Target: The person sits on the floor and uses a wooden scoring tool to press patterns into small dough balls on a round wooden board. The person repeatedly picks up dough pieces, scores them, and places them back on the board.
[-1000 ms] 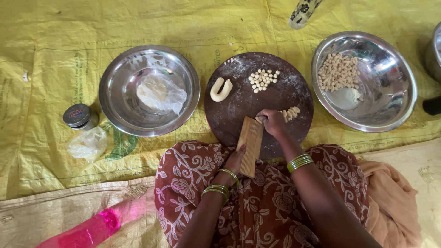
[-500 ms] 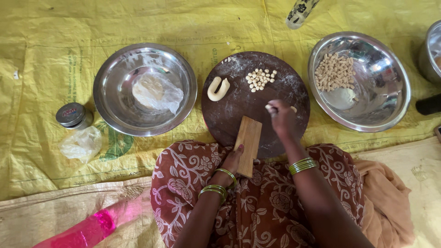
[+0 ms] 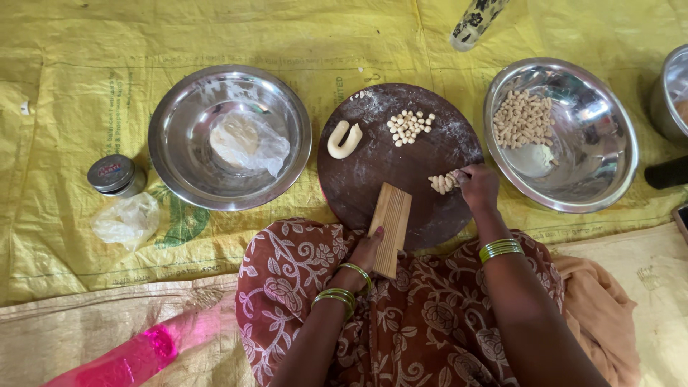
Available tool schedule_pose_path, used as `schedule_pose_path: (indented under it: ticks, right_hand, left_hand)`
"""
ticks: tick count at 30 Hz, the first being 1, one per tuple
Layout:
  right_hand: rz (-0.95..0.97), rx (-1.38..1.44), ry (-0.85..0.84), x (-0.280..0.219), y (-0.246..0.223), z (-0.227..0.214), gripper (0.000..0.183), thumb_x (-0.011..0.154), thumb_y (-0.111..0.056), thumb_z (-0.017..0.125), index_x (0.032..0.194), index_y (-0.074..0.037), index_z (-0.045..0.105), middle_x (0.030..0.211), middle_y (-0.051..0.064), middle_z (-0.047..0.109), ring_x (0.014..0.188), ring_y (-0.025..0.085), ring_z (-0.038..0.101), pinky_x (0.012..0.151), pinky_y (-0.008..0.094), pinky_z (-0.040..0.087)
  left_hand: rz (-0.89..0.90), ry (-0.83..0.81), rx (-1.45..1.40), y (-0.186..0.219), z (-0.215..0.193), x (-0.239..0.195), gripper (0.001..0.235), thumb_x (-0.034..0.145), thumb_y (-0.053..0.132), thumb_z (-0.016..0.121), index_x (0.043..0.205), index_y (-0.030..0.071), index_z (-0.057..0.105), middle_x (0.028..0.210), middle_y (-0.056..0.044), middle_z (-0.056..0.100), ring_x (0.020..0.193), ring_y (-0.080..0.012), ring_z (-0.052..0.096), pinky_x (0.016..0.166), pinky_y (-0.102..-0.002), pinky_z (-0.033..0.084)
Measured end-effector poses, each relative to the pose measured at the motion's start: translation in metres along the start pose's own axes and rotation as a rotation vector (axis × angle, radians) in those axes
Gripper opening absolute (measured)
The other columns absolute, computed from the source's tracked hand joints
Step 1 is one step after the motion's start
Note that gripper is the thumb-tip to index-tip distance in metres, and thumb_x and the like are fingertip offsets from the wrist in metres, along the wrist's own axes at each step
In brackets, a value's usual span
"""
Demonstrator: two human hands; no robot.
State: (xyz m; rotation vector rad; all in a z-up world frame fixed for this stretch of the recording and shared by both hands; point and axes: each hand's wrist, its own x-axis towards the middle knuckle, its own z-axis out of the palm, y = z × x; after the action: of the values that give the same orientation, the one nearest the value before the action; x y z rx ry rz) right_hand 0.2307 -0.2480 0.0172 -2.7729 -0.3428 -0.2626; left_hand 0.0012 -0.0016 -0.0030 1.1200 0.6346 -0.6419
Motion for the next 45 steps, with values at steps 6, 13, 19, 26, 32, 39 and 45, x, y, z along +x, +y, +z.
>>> schedule_pose_path:
  ticks: [6, 13, 19, 26, 32, 39, 45]
  right_hand:
    - [-0.017, 0.01, 0.036, 0.02, -0.041, -0.002, 0.022, 0.089, -0.023, 0.084, 0.09, -0.002, 0.076, 0.097, 0.018, 0.071, 0.096, 0.035, 0.065, 0.084, 0.047, 0.052]
    - [-0.24, 0.064, -0.265, 0.05, -0.114, 0.038, 0.035, 0.088, -0.008, 0.074, 0.123, -0.006, 0.069, 0.116, 0.019, 0.067, 0.106, 0.037, 0.065, 0.091, 0.046, 0.052]
    - [-0.378, -0.25, -0.246, 0.052, -0.139, 0.055, 0.02, 0.084, 0.003, 0.067, 0.103, -0.003, 0.07, 0.121, 0.015, 0.068, 0.114, 0.031, 0.065, 0.091, 0.043, 0.056]
    - [-0.429, -0.153, -0.158, 0.048, -0.136, 0.056, 0.016, 0.082, 0.004, 0.066, 0.096, -0.004, 0.068, 0.107, 0.013, 0.069, 0.103, 0.032, 0.068, 0.08, 0.044, 0.059]
    - [-0.406, -0.111, -0.212, 0.041, -0.137, 0.052, 0.014, 0.086, 0.005, 0.065, 0.097, -0.004, 0.067, 0.101, 0.012, 0.071, 0.098, 0.029, 0.07, 0.078, 0.042, 0.06]
    - [-0.252, 0.311, -0.038, 0.006, -0.133, 0.046, 0.021, 0.085, -0.002, 0.071, 0.106, -0.005, 0.072, 0.101, 0.014, 0.072, 0.089, 0.028, 0.072, 0.078, 0.041, 0.059]
    - [0.23, 0.5, -0.29, -0.032, -0.118, 0.005, 0.015, 0.091, -0.019, 0.076, 0.105, -0.013, 0.075, 0.106, 0.007, 0.077, 0.093, 0.019, 0.073, 0.087, 0.036, 0.058]
  left_hand:
    - [0.015, -0.014, 0.0, -0.005, 0.0, 0.003, 0.094, 0.095, 0.073, 0.04, 0.149, -0.003, 0.042, 0.134, -0.017, 0.062, 0.116, -0.0231, 0.064, 0.102, -0.037, 0.049]
    - [0.027, 0.02, 0.047, -0.004, -0.001, -0.003, 0.098, 0.092, 0.075, 0.042, 0.145, -0.007, 0.045, 0.131, -0.022, 0.064, 0.117, -0.0263, 0.063, 0.102, -0.037, 0.048]
    - [-0.017, 0.032, 0.054, -0.002, 0.0, -0.003, 0.098, 0.092, 0.075, 0.042, 0.148, -0.006, 0.042, 0.133, -0.021, 0.063, 0.119, -0.0264, 0.061, 0.105, -0.038, 0.045]
    - [0.012, 0.043, 0.01, -0.001, 0.0, -0.002, 0.097, 0.088, 0.075, 0.045, 0.149, 0.0, 0.044, 0.135, -0.019, 0.064, 0.119, -0.0267, 0.062, 0.104, -0.038, 0.046]
    - [-0.036, 0.058, 0.07, 0.003, -0.001, -0.004, 0.105, 0.087, 0.079, 0.043, 0.154, -0.001, 0.035, 0.144, -0.021, 0.056, 0.127, -0.0284, 0.058, 0.109, -0.039, 0.043]
    - [-0.003, 0.051, 0.061, 0.002, 0.001, -0.002, 0.102, 0.09, 0.076, 0.044, 0.152, -0.004, 0.039, 0.146, -0.021, 0.056, 0.132, -0.0277, 0.056, 0.111, -0.038, 0.041]
    - [-0.032, 0.039, 0.037, 0.005, 0.003, -0.002, 0.096, 0.091, 0.072, 0.042, 0.153, -0.001, 0.037, 0.149, -0.019, 0.053, 0.135, -0.029, 0.054, 0.112, -0.041, 0.041]
